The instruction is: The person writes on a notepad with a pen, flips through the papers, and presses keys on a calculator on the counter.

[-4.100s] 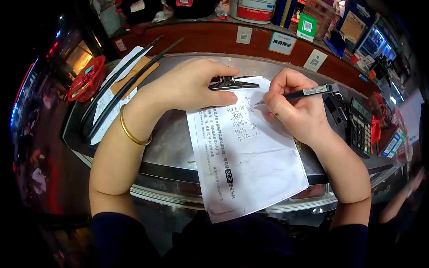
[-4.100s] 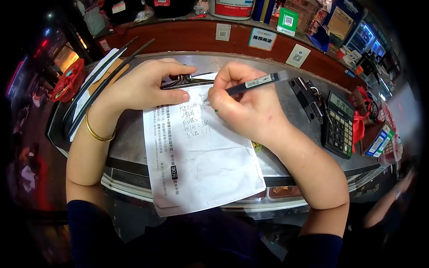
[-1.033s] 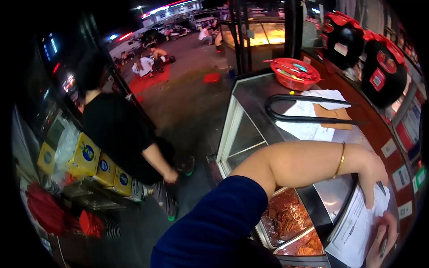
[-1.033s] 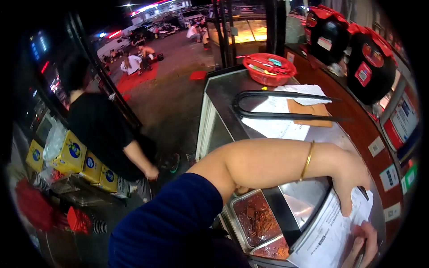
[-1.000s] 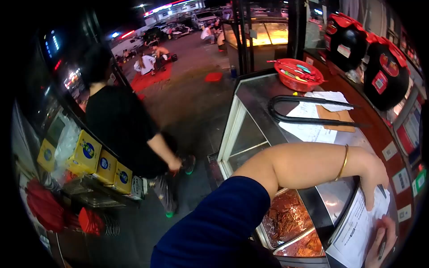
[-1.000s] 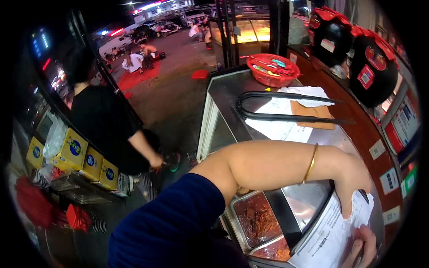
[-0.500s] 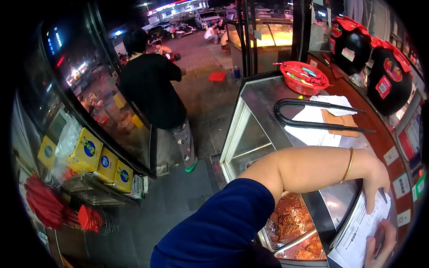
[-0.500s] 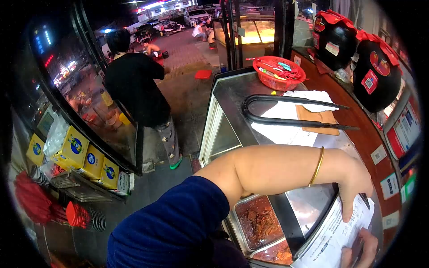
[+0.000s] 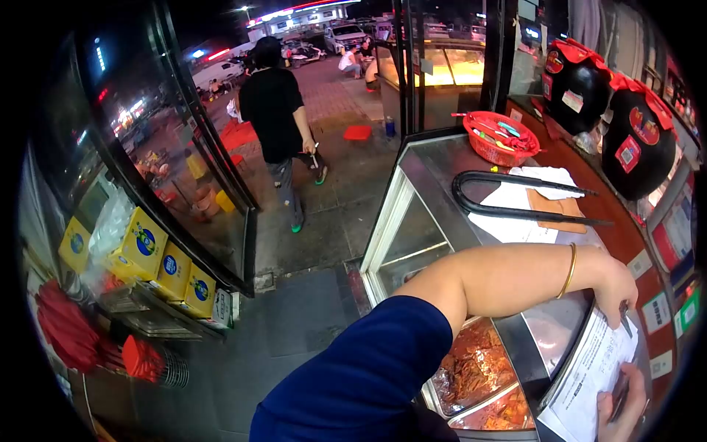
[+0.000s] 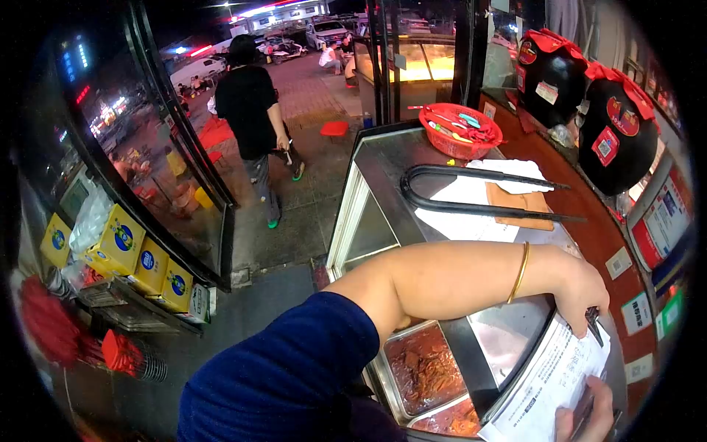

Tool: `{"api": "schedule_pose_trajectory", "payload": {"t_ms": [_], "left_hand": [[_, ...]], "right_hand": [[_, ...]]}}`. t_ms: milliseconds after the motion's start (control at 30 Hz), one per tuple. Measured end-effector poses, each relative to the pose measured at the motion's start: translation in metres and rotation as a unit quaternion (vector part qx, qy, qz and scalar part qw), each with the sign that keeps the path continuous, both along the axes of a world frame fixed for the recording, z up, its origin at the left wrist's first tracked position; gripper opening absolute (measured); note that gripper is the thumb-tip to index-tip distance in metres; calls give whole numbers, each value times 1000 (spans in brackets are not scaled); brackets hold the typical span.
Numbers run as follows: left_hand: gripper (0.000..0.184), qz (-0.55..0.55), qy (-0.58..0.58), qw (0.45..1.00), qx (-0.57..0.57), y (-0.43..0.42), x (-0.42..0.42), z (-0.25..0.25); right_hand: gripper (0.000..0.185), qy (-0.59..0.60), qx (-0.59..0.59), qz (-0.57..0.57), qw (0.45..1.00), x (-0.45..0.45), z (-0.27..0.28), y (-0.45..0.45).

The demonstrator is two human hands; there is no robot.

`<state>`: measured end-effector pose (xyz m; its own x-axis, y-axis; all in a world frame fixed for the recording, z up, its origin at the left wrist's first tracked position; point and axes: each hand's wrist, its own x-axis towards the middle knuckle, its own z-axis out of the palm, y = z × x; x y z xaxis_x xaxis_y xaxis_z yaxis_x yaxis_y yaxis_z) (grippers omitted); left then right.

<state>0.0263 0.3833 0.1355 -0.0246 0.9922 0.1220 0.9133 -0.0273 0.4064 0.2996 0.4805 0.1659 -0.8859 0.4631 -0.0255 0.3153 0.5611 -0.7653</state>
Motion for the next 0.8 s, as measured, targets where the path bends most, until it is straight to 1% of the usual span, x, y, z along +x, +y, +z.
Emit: {"api": "schedule_pose_trajectory", "payload": {"t_ms": [100, 133, 233, 267, 367, 467, 567, 600, 700, 800], "left_hand": [[74, -3, 4, 1000, 26, 3, -4, -5], [79, 4, 6, 1000, 6, 2, -4, -2], [80, 15, -6, 1000, -11, -5, -4, 5], [82, -6, 12, 1000, -9, 10, -13, -4], [84, -3, 1, 1000, -2, 6, -16, -2], [86, 14, -4, 1000, -17, -8, -12, 9], [87, 33, -9, 999, -16, -7, -15, 7], [87, 34, -12, 999, -19, -8, -16, 7], [88, 29, -18, 999, -23, -9, -16, 8], [89, 28, -14, 999, -35, -10, -13, 12]], "right_hand": [[42, 37, -80, 4, 996, 3, -10, 14], [49, 7, 113, 100, 989, 8, -14, 18], [59, 3, 38, 72, 997, 7, -15, 19], [59, 10, 31, 82, 996, 8, -24, 33], [59, 24, 121, 143, 982, 6, -26, 37], [59, 24, 138, 165, 976, 5, -22, 34], [61, 26, -30, 109, 993, 3, -15, 6], [61, 25, -11, 130, 991, 4, -15, 6], [62, 72, 57, 213, 973, 8, -10, 5], [63, -14, 117, 230, 966, 6, -1, 15]]}}
